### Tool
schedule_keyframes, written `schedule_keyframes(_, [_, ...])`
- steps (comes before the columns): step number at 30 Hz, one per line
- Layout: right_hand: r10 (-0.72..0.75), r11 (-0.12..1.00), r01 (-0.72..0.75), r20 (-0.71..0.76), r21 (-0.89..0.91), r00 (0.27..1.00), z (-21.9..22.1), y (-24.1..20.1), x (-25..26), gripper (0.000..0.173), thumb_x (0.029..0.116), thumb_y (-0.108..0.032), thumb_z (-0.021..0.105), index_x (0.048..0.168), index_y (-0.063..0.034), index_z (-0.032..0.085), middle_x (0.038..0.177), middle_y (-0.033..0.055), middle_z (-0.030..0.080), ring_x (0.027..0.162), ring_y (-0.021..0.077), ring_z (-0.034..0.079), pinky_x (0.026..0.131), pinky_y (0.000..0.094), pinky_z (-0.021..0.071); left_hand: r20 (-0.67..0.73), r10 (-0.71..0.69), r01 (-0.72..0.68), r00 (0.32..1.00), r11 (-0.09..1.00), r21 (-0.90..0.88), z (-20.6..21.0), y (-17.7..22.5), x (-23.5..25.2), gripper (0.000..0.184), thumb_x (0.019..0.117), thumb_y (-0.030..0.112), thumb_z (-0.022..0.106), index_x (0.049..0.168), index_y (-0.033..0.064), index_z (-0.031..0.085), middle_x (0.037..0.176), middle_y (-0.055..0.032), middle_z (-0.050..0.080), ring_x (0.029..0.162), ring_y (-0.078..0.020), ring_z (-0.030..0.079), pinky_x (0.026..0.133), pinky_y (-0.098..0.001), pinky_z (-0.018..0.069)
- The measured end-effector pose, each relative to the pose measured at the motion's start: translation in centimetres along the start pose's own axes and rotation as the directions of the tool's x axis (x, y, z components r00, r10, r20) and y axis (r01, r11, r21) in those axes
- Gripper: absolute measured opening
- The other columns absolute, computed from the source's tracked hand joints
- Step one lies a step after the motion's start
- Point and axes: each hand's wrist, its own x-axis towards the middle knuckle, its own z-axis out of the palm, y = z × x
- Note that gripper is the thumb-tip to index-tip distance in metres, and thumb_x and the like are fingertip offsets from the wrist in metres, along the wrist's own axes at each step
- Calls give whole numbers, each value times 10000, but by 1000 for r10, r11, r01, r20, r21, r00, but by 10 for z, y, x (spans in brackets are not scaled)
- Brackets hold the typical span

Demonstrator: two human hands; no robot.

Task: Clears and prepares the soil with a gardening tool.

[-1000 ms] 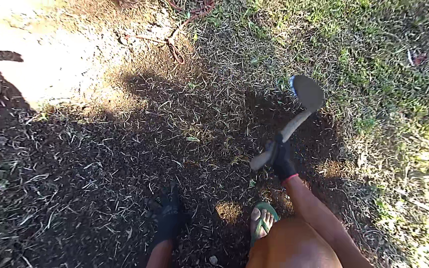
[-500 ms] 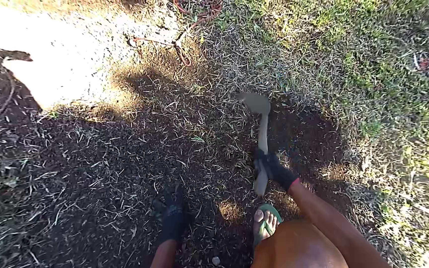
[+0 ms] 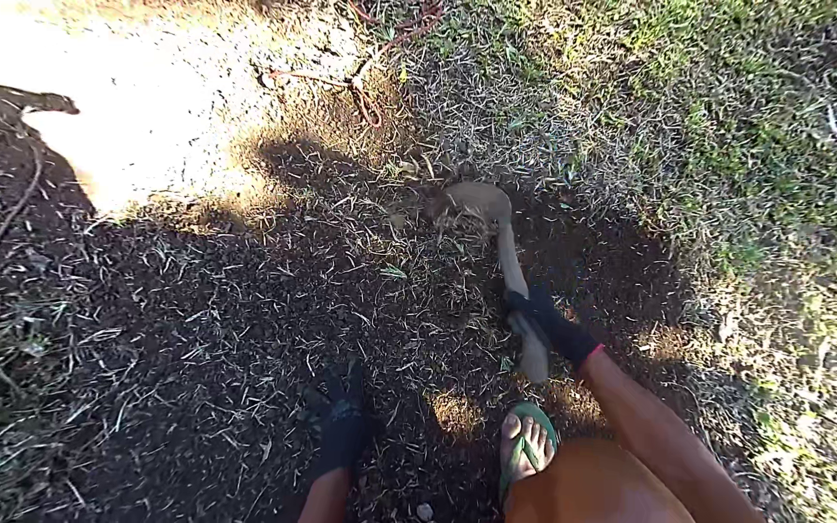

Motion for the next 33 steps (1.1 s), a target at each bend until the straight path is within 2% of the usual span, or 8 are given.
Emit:
schedule_keyframes(4, [-60, 997, 67, -161, 39, 985, -21, -14, -3, 419, 1067, -388, 515, 1265, -19, 544, 717, 47, 610, 569, 151, 603, 579, 335, 567, 10, 1, -1, 1000, 1000, 1, -2, 0, -4, 1350, 593, 321, 961, 1652, 323, 124, 1701, -252, -44, 1501, -616, 26, 1087, -837, 163])
schedule_keyframes(9, [-96, 975, 144, -266, 167, 959, 1, -51, 30, 656, 969, -705, 489, 1337, -164, 535, 874, 25, 627, 687, 135, 600, 624, 351, 548, 39, -2, 3, 999, 1000, -10, -6, 4, -3, 1352, 596, 320, 964, 1654, 303, 123, 1701, -247, -60, 1509, -602, 16, 1101, -825, 161])
schedule_keyframes(13, [-17, 979, 50, 163, -199, 987, 8, -36, 40, 499, 1054, -494, 490, 1291, -60, 556, 764, 55, 617, 590, 152, 588, 587, 348, 547, 40, -14, 13, 999, 1000, 4, -4, 1, -1, 1359, 587, 348, 959, 1651, 344, 113, 1709, -224, -54, 1509, -600, 32, 1098, -818, 189])
schedule_keyframes(15, [79, 941, 5, 234, -339, 969, 10, -35, 6, 460, 1045, -414, 548, 1312, -39, 540, 771, 70, 630, 581, 169, 619, 587, 357, 572, 46, -18, 17, 999, 1000, 8, -4, 4, -2, 1354, 595, 348, 957, 1651, 344, 109, 1711, -216, -55, 1515, -590, 23, 1101, -812, 194])
schedule_keyframes(19, [41, 983, -22, 97, -184, 994, -15, -27, -47, 457, 1027, -402, 586, 1316, -54, 525, 736, 48, 622, 549, 155, 616, 540, 328, 571, 25, -3, 3, 1000, 1000, -4, -4, 4, -2, 1348, 604, 335, 952, 1653, 336, 105, 1708, -232, -35, 1509, -602, 23, 1095, -829, 164])
schedule_keyframes(25, [-57, 914, 183, -333, 361, 941, -5, -5, -10, 366, 1108, -363, 418, 1125, -22, 550, 708, 40, 583, 569, 141, 589, 559, 312, 560, 22, 3, -2, 1000, 999, -44, -4, 2, -2, 1332, 603, 312, 957, 1650, 341, 133, 1697, -257, -67, 1499, -619, 3, 1087, -837, 162])
schedule_keyframes(30, [111, 984, -102, -56, 147, 992, 1, 63, -57, 407, 1074, -369, 503, 1284, -20, 508, 698, 55, 592, 554, 170, 603, 539, 342, 563, 10, -5, 5, 1000, 999, -40, -8, 2, -2, 1339, 587, 307, 963, 1647, 341, 147, 1701, -246, -54, 1499, -617, 27, 1083, -832, 181])
schedule_keyframes(33, [85, 985, -58, -170, 161, 982, -17, 45, -75, 374, 1078, -340, 506, 1243, -4, 508, 664, 44, 586, 523, 162, 599, 522, 331, 564, 26, -12, 12, 1000, 1000, -25, -7, 4, -3, 1353, 581, 309, 966, 1649, 331, 136, 1699, -250, -64, 1501, -611, 26, 1086, -827, 174])
